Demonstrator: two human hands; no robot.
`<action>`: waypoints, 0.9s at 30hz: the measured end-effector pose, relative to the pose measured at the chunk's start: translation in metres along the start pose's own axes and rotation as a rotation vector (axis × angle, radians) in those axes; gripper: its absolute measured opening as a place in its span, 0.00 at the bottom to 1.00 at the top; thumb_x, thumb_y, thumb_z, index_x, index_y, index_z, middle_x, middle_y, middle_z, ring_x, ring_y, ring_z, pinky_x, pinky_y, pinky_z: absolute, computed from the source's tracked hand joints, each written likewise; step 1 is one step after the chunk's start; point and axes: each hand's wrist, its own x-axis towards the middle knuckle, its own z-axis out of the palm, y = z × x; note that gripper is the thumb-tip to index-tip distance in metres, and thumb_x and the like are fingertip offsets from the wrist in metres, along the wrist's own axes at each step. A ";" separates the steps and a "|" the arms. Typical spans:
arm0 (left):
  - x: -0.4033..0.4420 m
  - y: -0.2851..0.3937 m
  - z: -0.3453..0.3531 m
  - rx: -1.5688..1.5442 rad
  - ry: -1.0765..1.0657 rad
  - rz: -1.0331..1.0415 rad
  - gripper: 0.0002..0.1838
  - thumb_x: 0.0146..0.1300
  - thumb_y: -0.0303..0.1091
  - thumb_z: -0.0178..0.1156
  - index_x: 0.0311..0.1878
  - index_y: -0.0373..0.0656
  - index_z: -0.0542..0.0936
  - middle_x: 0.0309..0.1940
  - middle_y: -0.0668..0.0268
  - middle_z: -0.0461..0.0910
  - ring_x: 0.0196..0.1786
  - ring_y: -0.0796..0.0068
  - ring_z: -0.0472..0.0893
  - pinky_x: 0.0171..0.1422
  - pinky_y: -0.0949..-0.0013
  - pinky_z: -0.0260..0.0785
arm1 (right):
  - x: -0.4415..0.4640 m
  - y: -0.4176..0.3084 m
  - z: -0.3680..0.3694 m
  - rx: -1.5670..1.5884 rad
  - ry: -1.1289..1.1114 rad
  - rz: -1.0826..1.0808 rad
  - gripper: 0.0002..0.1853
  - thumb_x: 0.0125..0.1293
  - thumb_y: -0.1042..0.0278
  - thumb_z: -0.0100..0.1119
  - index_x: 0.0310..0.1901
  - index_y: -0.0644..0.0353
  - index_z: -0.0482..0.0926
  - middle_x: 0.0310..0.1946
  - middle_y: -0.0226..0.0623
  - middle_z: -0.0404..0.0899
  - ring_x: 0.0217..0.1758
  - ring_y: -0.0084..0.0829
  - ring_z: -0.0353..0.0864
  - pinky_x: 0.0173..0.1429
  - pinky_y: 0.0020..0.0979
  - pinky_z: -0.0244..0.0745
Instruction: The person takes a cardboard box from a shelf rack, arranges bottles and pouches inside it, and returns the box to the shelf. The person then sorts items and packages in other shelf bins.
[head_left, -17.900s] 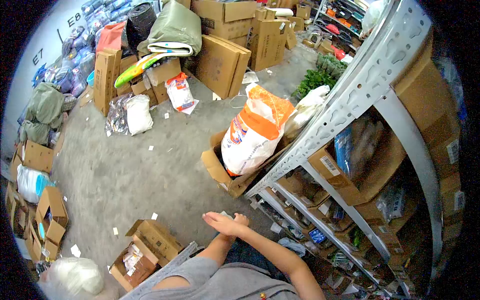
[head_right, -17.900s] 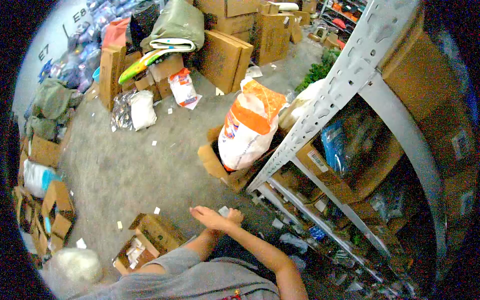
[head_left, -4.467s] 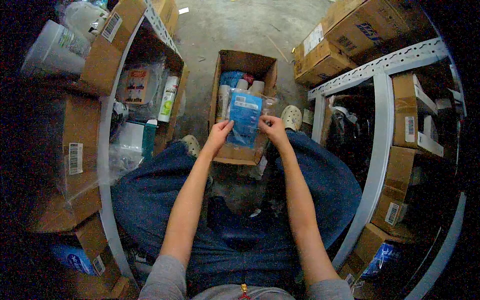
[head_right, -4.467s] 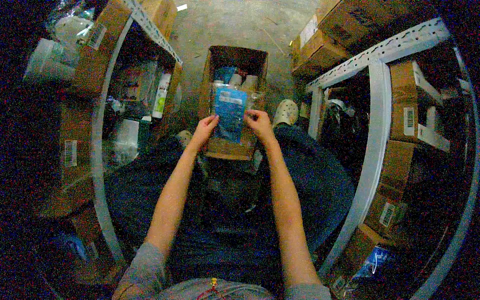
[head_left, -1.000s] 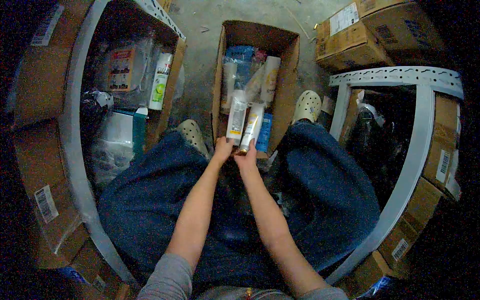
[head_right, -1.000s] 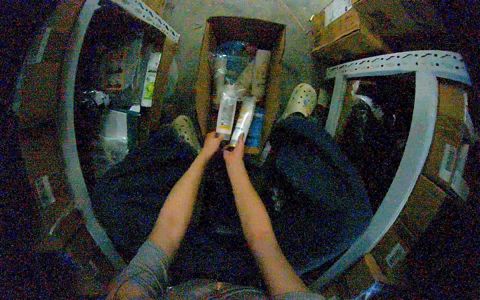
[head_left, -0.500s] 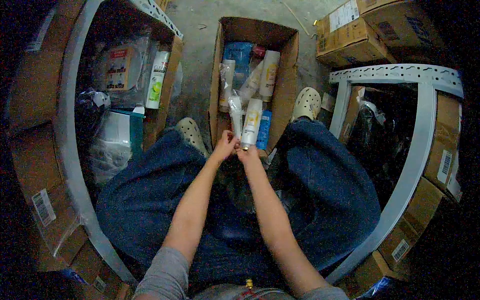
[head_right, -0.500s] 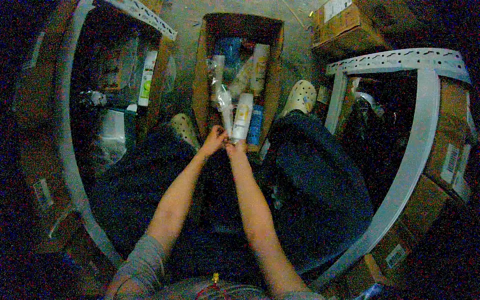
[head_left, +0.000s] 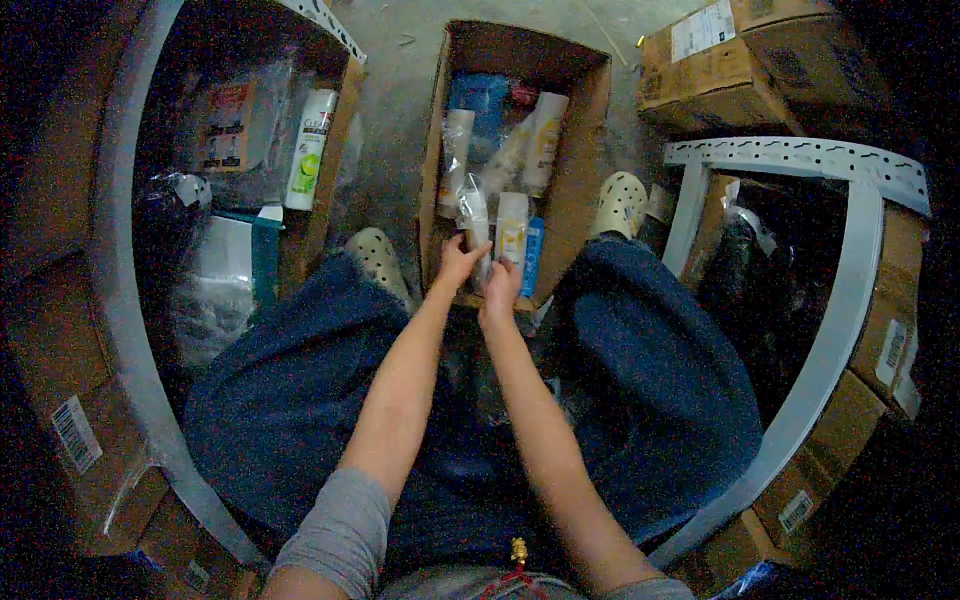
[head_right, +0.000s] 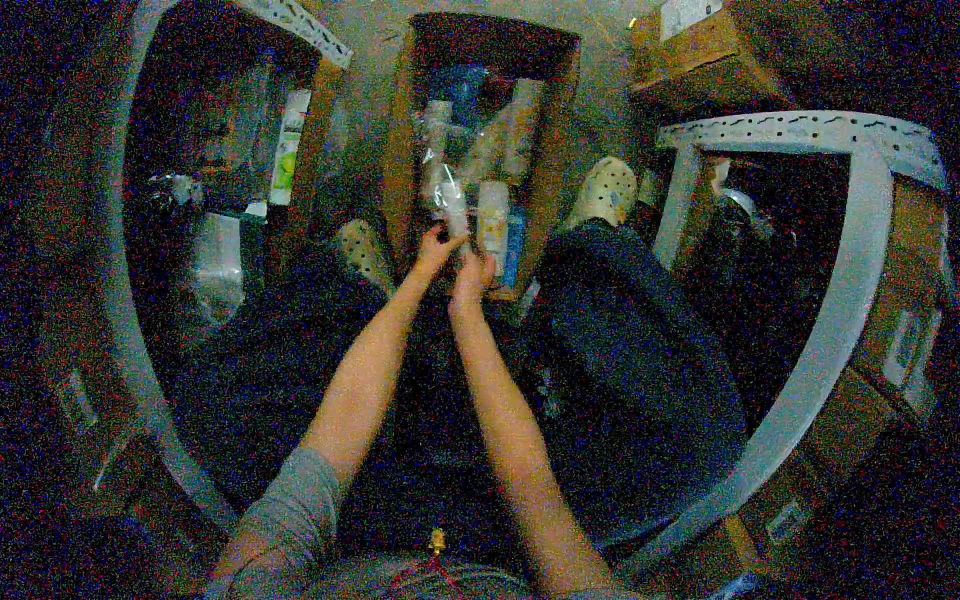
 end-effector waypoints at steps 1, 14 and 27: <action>-0.002 0.003 0.000 0.089 0.048 -0.011 0.36 0.37 0.49 0.65 0.45 0.31 0.68 0.45 0.49 0.68 0.47 0.58 0.70 0.52 0.65 0.61 | 0.004 -0.002 -0.001 0.001 -0.003 0.004 0.17 0.55 0.73 0.43 0.47 0.67 0.63 0.42 0.42 0.68 0.47 0.38 0.68 0.51 0.32 0.63; -0.029 0.021 0.012 -0.142 0.205 0.125 0.21 0.51 0.41 0.56 0.42 0.35 0.69 0.35 0.58 0.74 0.39 0.66 0.74 0.44 0.68 0.65 | 0.031 -0.014 -0.014 -1.151 0.005 -0.777 0.13 0.51 0.72 0.52 0.38 0.69 0.69 0.34 0.49 0.69 0.38 0.47 0.69 0.42 0.37 0.65; 0.015 -0.032 0.024 0.290 0.042 0.047 0.38 0.37 0.47 0.64 0.49 0.32 0.64 0.45 0.48 0.69 0.47 0.53 0.70 0.49 0.61 0.64 | 0.046 -0.024 -0.022 -1.118 -0.112 -0.715 0.10 0.50 0.71 0.53 0.34 0.66 0.71 0.34 0.47 0.71 0.37 0.44 0.71 0.39 0.37 0.66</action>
